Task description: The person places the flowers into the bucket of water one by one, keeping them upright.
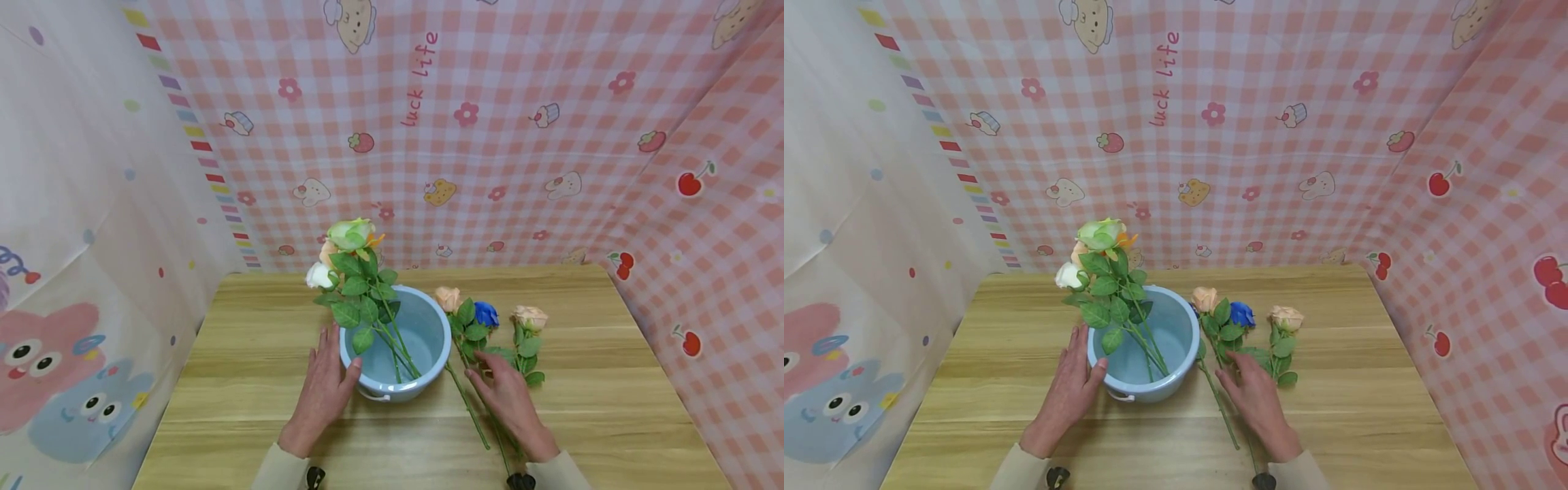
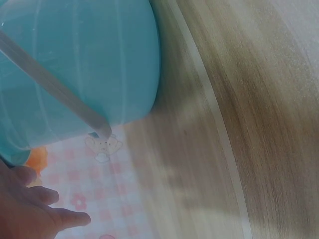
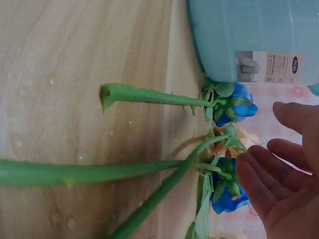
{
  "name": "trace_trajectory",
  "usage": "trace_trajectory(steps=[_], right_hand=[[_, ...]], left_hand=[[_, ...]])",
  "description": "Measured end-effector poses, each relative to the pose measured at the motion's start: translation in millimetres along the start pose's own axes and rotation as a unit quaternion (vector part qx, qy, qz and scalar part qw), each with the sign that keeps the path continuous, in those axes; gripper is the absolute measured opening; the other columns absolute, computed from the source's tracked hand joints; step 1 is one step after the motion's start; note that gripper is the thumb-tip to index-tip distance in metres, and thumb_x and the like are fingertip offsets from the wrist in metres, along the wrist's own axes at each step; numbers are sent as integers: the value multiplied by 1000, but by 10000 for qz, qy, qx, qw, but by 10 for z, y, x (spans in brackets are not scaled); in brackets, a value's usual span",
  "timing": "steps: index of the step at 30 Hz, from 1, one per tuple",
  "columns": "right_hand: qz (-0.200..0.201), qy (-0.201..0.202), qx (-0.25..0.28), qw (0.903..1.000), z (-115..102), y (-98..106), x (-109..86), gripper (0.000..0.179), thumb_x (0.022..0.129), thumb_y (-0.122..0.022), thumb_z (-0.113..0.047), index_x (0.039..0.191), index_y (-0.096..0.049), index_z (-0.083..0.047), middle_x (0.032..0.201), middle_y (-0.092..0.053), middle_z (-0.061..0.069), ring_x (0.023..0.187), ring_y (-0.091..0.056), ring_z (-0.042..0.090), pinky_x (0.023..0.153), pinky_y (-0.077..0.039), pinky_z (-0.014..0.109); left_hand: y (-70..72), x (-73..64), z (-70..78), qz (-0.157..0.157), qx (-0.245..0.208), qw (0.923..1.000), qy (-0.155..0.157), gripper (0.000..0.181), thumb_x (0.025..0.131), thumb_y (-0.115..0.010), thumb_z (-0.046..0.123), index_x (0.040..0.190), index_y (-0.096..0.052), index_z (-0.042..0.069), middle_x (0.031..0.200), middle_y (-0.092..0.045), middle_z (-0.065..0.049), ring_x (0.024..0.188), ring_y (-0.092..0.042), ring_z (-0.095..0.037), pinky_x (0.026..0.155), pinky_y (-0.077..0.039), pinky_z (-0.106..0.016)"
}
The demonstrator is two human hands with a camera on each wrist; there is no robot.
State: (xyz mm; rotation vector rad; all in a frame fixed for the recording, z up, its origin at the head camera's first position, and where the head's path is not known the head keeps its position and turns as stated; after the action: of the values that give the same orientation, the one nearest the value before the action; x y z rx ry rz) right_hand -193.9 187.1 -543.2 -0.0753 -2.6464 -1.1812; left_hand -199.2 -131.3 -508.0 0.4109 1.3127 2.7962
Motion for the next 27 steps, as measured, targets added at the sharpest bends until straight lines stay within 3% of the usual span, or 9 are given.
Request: trace_trajectory(steps=[6, 15, 27], right_hand=[[-18, -152, 345, 9993, 44, -56, 18, 33, 90, -79, -7, 120, -70, 5, 109, -73, 16, 92, -74, 27, 79, -62, 40], [-268, -694, 366, 9966, 143, -139, 59, 32, 93, -77, -10, 122, -70, 3, 110, -75, 16, 97, -74, 29, 83, -61, 44], [-474, -1104, 416, 9919, 224, -219, 111, 34, 96, -74, -17, 124, -70, 2, 112, -76, 17, 102, -73, 36, 88, -59, 50]], left_hand=[[-5, 0, -9, -8, -1, 10000, 12, 79, 106, -46, 41, 162, -16, -6, 166, -23, -26, 154, -18, -47, 118, -19, -71], [-8, -8, -14, -33, -52, 10000, 44, 80, 106, -45, 44, 163, -16, -5, 166, -23, -27, 155, -17, -45, 118, -19, -70], [-14, -11, -22, -32, -73, 9999, 64, 78, 105, -50, 34, 163, -16, -5, 167, -22, -26, 155, -17, -45, 119, -19, -70]])
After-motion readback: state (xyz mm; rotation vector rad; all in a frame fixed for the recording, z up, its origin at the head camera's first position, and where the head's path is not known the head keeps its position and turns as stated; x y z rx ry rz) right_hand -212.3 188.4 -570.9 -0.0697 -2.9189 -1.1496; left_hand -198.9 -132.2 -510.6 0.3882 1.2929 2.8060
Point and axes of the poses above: each hand's wrist, its own x-axis towards the middle knuckle, its own y-axis out of the back of the hand, z = x × y, the point moved 10 cm from there along x, towards the middle knuckle
